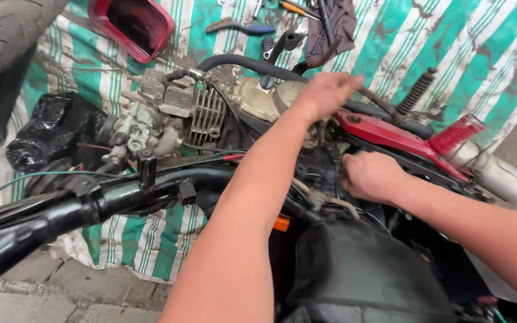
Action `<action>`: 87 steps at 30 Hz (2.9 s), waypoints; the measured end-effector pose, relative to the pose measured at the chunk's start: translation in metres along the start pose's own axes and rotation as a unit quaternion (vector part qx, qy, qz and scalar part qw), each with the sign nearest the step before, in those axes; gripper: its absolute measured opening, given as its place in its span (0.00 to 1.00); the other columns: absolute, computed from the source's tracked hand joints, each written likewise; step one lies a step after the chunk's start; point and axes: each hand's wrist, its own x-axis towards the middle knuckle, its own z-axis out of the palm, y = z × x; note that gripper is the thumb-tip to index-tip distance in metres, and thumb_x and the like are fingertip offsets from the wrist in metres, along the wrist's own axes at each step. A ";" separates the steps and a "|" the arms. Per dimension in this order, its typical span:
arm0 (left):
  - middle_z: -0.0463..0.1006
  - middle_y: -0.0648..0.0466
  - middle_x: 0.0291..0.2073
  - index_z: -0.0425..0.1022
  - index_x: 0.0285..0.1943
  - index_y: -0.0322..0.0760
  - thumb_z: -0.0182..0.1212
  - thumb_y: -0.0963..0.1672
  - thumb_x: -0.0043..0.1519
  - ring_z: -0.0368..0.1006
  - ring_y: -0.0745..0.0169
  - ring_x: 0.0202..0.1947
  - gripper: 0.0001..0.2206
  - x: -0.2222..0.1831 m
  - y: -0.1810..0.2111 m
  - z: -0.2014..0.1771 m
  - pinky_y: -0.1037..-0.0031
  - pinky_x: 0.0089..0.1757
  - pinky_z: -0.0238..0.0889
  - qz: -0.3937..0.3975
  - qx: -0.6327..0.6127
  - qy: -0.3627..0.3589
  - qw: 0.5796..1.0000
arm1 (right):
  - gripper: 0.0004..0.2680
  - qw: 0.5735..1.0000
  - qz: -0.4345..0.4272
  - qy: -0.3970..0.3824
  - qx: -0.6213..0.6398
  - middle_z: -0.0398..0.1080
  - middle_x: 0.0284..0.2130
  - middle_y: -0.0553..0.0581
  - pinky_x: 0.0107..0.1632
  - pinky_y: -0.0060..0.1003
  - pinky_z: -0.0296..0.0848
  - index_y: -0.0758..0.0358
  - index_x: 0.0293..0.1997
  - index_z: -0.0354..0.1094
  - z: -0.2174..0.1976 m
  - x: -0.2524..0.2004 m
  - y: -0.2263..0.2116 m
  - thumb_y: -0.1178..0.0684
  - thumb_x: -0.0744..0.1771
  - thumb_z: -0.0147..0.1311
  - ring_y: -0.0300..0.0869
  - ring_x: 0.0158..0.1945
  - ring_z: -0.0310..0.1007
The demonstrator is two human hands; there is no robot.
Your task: Repairing and adjusting motorcycle electrical controls and engine components using pliers and hands.
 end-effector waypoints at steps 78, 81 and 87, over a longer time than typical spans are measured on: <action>0.85 0.41 0.48 0.79 0.61 0.31 0.74 0.53 0.61 0.81 0.31 0.48 0.27 -0.700 0.056 0.032 0.39 0.47 0.75 -0.341 0.019 0.745 0.572 | 0.07 0.969 -0.188 0.112 0.114 0.78 0.38 0.50 0.42 0.48 0.76 0.49 0.42 0.66 0.135 -0.462 -0.138 0.45 0.68 0.59 0.52 0.40 0.80; 0.66 0.35 0.67 0.57 0.75 0.25 0.69 0.56 0.65 0.59 0.30 0.66 0.40 -0.701 0.058 0.036 0.41 0.60 0.59 -0.341 0.017 0.729 0.593 | 0.07 0.968 -0.196 0.109 0.113 0.77 0.38 0.50 0.41 0.49 0.75 0.49 0.42 0.66 0.135 -0.461 -0.137 0.45 0.68 0.59 0.53 0.40 0.79; 0.67 0.32 0.67 0.57 0.79 0.21 0.73 0.56 0.66 0.64 0.28 0.67 0.43 -0.700 0.052 0.035 0.40 0.60 0.64 -0.300 0.029 0.739 0.603 | 0.07 0.973 -0.190 0.095 0.092 0.77 0.38 0.49 0.41 0.50 0.75 0.49 0.42 0.66 0.131 -0.461 -0.137 0.44 0.68 0.60 0.52 0.41 0.80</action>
